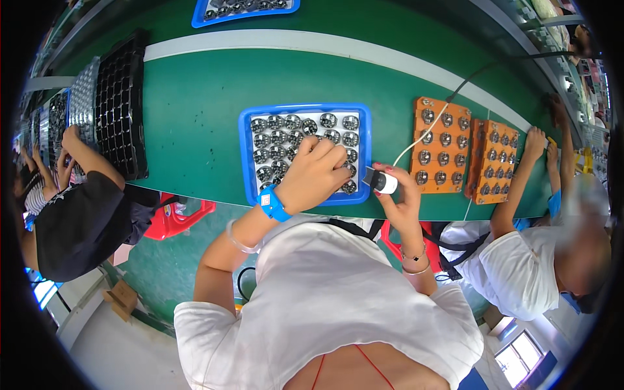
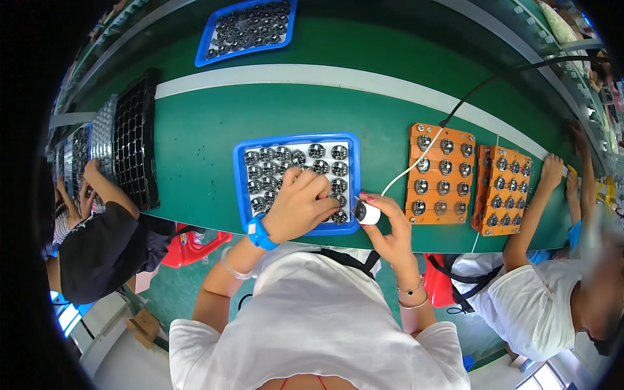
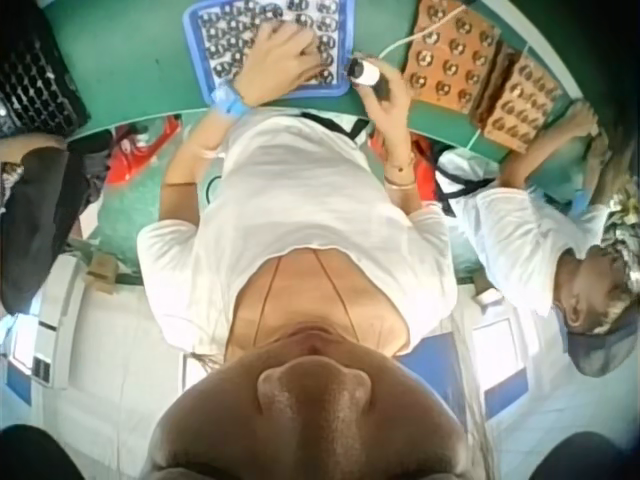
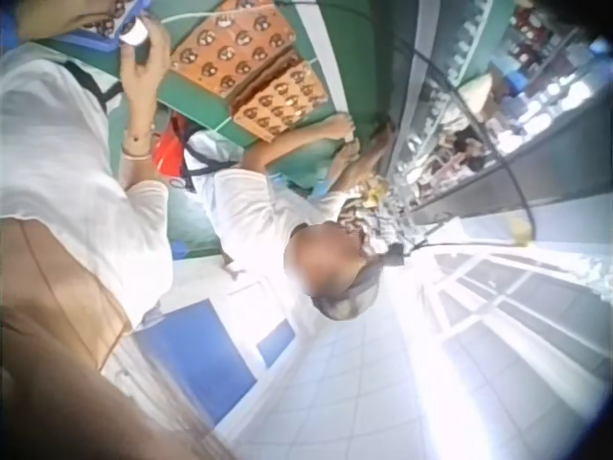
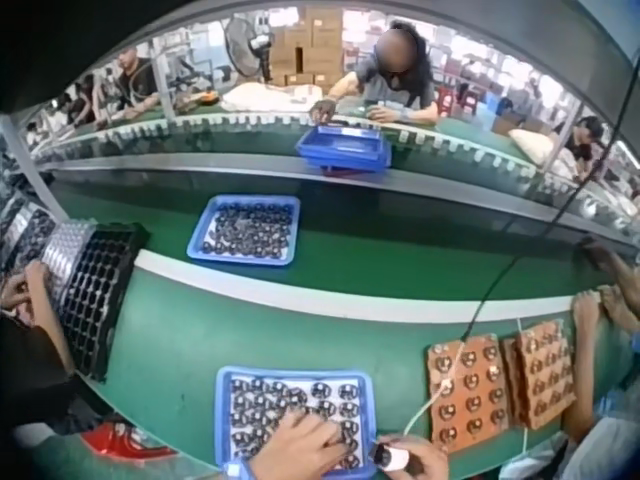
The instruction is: Inspecting electronic components by picking them from a tray and scanning them with a handheld scanner.
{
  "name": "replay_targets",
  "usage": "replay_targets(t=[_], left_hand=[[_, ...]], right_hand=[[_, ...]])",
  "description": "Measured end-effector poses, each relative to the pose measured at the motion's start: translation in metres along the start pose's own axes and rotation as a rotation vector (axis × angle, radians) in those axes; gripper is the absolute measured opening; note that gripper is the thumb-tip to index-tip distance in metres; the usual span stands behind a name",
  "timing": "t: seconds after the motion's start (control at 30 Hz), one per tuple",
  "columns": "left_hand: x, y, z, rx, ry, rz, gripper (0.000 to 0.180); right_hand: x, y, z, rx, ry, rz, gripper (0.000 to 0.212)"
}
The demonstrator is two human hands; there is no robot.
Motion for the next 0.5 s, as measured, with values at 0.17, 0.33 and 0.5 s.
replay_targets(t=[0.17,0.33,0.5], left_hand=[[-0.0068,-0.0046,0.0089,-0.128,0.09,0.014,0.011],[-0.0077,-0.0037,0.0088,-0.147,0.099,0.034,0.012],[-0.0069,-0.0037,0.0089,-0.147,0.1,0.048,0.012]], right_hand=[[0.0087,-0.004,-0.0042,0.008,0.027,0.037,0.043],[0.0104,-0.0045,-0.0043,0.007,0.036,0.036,0.043],[0.0074,-0.004,-0.0037,0.008,0.0,0.011,0.042]])
Point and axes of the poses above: each hand's wrist, its own y-axis away from the middle knuckle, its own z-axis out of the back of the hand, x = y × z, the point moved 4 cm from there along -y, towards the middle knuckle, and after that the axes turned 9 degrees about -z, right-handed, at the moved point
